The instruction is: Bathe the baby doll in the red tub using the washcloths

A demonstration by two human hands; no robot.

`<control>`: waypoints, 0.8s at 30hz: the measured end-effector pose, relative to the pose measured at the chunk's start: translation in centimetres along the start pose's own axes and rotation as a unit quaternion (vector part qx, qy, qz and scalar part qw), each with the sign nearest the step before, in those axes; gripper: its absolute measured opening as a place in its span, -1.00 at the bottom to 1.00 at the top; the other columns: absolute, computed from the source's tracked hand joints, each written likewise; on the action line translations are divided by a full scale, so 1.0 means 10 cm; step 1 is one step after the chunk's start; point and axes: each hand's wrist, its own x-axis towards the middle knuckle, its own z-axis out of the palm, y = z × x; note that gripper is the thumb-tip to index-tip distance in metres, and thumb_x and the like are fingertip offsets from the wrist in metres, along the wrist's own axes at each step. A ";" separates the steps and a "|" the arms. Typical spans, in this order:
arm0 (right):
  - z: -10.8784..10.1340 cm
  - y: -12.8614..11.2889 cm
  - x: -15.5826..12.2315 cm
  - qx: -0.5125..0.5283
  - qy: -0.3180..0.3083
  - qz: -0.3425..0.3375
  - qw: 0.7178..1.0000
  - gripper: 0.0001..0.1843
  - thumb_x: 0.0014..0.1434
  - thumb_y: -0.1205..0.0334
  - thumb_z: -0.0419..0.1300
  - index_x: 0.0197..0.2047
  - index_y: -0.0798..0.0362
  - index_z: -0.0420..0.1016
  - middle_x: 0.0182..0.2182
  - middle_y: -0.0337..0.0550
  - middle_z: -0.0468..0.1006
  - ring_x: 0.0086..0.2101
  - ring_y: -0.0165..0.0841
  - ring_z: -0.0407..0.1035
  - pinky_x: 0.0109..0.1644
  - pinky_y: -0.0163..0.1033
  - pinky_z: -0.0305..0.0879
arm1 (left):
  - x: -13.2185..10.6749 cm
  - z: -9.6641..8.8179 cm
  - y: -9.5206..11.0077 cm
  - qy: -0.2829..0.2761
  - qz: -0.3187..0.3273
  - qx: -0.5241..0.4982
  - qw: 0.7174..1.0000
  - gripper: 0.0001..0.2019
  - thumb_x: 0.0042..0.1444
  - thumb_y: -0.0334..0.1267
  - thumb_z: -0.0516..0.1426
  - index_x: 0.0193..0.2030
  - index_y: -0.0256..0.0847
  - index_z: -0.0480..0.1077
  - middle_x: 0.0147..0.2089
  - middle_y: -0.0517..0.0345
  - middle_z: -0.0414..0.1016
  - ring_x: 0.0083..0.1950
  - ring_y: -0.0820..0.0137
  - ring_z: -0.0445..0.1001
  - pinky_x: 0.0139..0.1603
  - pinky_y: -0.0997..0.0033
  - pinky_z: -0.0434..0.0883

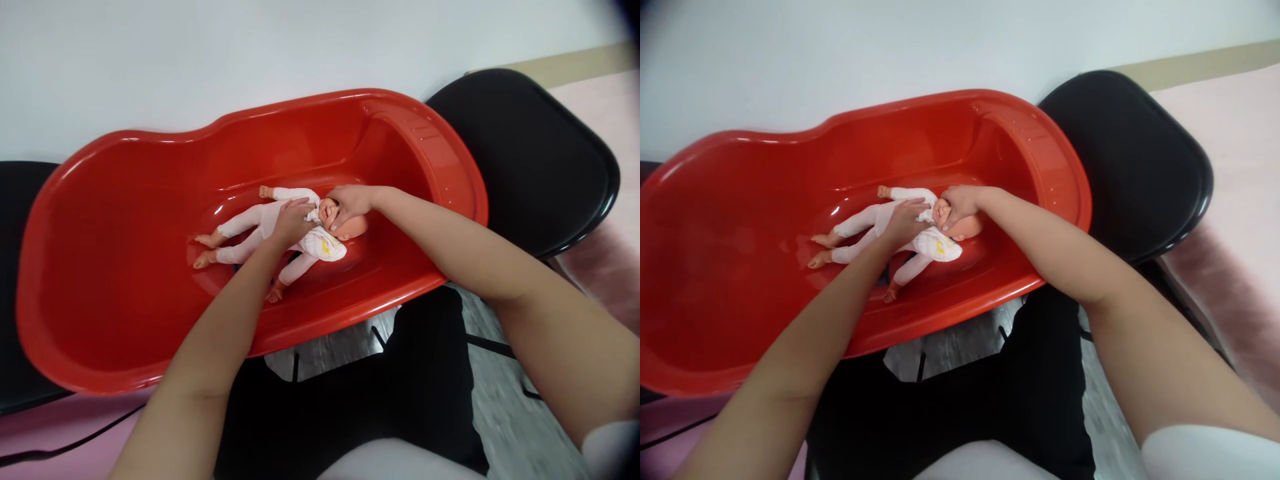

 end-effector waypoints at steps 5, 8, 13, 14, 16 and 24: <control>0.00 -0.04 -0.02 -0.005 0.010 0.018 1.000 -0.21 0.08 -0.26 0.62 0.25 0.00 0.68 0.14 -0.02 0.72 0.04 -0.06 0.60 0.06 -0.17 0.40 | -0.06 0.01 0.13 -0.021 -0.026 0.049 0.998 -0.15 0.27 -0.12 0.39 0.67 -0.16 0.32 0.76 -0.11 0.12 0.77 -0.11 0.02 0.75 -0.16 -0.03; 0.02 -0.04 -0.02 -0.015 0.015 0.022 1.000 -0.20 0.06 -0.26 0.63 0.25 -0.02 0.68 0.16 -0.01 0.71 0.07 -0.02 0.59 0.08 -0.15 0.41 | -0.10 0.01 0.18 -0.017 -0.025 0.053 0.998 -0.37 0.37 -0.14 0.32 0.55 -0.10 0.49 0.70 -0.01 0.27 0.76 -0.10 0.05 0.75 -0.20 -0.04; 0.04 -0.01 0.00 -0.014 0.011 0.020 1.000 -0.20 0.08 -0.23 0.63 0.28 -0.04 0.66 0.16 -0.03 0.72 0.07 -0.03 0.60 0.05 -0.16 0.42 | -0.07 -0.02 0.09 -0.018 -0.020 0.042 0.999 -0.56 0.46 -0.19 0.20 0.42 0.00 0.61 0.59 0.12 0.47 0.73 -0.04 0.14 0.74 -0.25 -0.03; 0.04 -0.01 0.01 -0.016 0.010 0.019 1.000 -0.19 0.08 -0.24 0.62 0.29 -0.03 0.66 0.16 -0.02 0.72 0.06 -0.03 0.60 0.04 -0.17 0.41 | -0.06 -0.02 0.06 -0.018 -0.025 0.038 0.999 -0.55 0.47 -0.21 0.18 0.42 0.04 0.61 0.58 0.14 0.48 0.72 -0.03 0.16 0.74 -0.31 -0.06; 0.04 -0.01 0.01 -0.019 0.008 0.015 1.000 -0.18 0.10 -0.27 0.60 0.29 -0.01 0.65 0.14 0.00 0.72 0.04 -0.05 0.61 0.02 -0.17 0.41 | -0.05 -0.01 0.01 -0.011 -0.034 0.033 0.999 -0.53 0.49 -0.24 0.15 0.45 0.09 0.58 0.57 0.16 0.49 0.72 -0.01 0.17 0.74 -0.40 -0.14; -0.02 -0.09 -0.04 -0.035 0.007 0.015 0.999 -0.22 0.13 -0.25 0.58 0.26 0.03 0.65 0.16 0.03 0.73 0.02 -0.08 0.62 0.00 -0.20 0.40 | -0.08 -0.16 -0.11 0.061 -0.056 0.033 0.996 -0.57 0.54 -0.22 0.12 0.45 -0.09 0.55 0.54 -0.01 0.52 0.65 0.05 0.29 0.68 -0.13 0.15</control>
